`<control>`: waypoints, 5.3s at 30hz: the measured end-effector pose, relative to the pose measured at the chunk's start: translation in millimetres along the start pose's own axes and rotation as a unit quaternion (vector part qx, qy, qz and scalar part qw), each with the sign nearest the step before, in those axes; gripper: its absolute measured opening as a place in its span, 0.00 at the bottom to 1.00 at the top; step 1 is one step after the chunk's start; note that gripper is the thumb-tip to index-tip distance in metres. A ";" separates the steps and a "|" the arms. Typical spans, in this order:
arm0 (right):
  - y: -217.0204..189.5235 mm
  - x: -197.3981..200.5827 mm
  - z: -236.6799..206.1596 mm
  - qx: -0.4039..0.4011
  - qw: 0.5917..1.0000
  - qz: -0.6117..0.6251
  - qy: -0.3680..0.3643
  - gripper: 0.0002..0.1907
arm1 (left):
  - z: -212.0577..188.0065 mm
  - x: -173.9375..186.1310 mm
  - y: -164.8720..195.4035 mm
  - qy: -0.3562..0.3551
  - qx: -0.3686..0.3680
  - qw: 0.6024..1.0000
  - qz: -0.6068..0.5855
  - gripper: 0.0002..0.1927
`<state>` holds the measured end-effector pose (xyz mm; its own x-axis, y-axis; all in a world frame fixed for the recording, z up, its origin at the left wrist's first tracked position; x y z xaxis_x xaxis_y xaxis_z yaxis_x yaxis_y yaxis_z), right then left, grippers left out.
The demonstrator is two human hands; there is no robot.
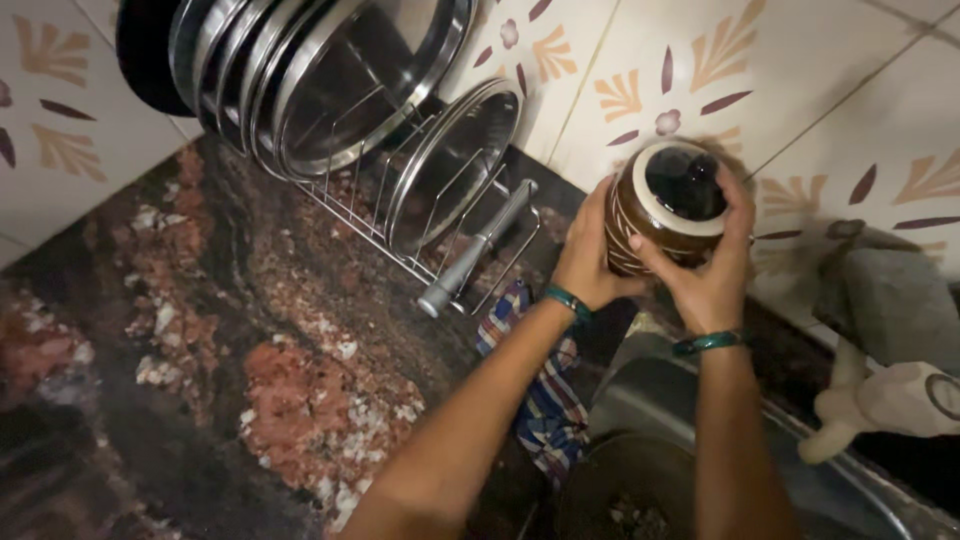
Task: The person rinses a stainless steel cup under the tap in the kitchen sink, scrubs it by hand, and places it aside. They then wipe the wet countertop around the sink with a checkered cloth, moving containers aside to clean underneath, and finally turn off the tap.
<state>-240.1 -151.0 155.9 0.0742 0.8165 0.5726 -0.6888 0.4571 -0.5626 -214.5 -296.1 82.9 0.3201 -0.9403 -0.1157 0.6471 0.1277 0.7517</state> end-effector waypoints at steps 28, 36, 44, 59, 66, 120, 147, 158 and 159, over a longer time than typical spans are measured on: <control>-408.1 -211.9 -106.9 0.248 0.912 0.221 -0.240 0.51 | -204.3 343.7 315.0 0.412 0.036 0.860 0.298 0.62; -478.7 -344.2 -80.4 0.333 0.858 0.257 -0.295 0.53 | -205.8 467.3 298.0 0.487 -0.007 0.808 0.331 0.61; -502.0 -399.3 -70.1 0.339 0.841 0.279 -0.316 0.54 | -198.2 523.1 270.8 0.488 -0.024 0.805 0.336 0.63; -207.0 -116.1 -117.7 -0.055 0.934 -0.236 -0.263 0.18 | -213.7 389.8 255.0 0.507 0.063 0.773 0.376 0.43; -177.9 -116.4 -177.9 0.322 0.840 -0.404 -0.167 0.30 | -92.1 204.3 220.4 0.135 -0.028 0.971 0.195 0.17; -232.7 -112.2 -269.4 0.080 0.914 -0.245 -0.315 0.35 | -4.5 133.1 77.9 -0.093 0.083 0.942 0.313 0.24; -104.5 389.2 -613.2 -0.379 0.805 -0.366 -0.274 0.06 | -248.4 -232.2 246.6 -0.399 0.040 0.916 -0.030 0.19; -49.3 315.0 -569.3 -0.495 0.612 -0.608 -0.104 0.51 | -219.4 -253.7 205.2 -0.310 0.141 0.939 -0.046 0.17; -30.9 317.8 -555.5 -0.493 0.628 -0.593 -0.102 0.51 | -217.4 -262.5 193.3 -0.292 0.165 0.941 -0.051 0.17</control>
<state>205.3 290.3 24.1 -0.0497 -0.3217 0.9455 0.5530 0.7795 0.2943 -23.0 43.9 117.4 -0.2289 -0.9678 0.1045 0.3721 0.0122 0.9281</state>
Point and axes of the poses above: each hand's wrist, its own z-axis towards the middle knuckle, its own x-axis out of the back of the hand, y = z × x, the point moved 6 cm from there along z, towards the middle knuckle, and after that the axes turned 14 degrees about -z, right-handed, at the moved point
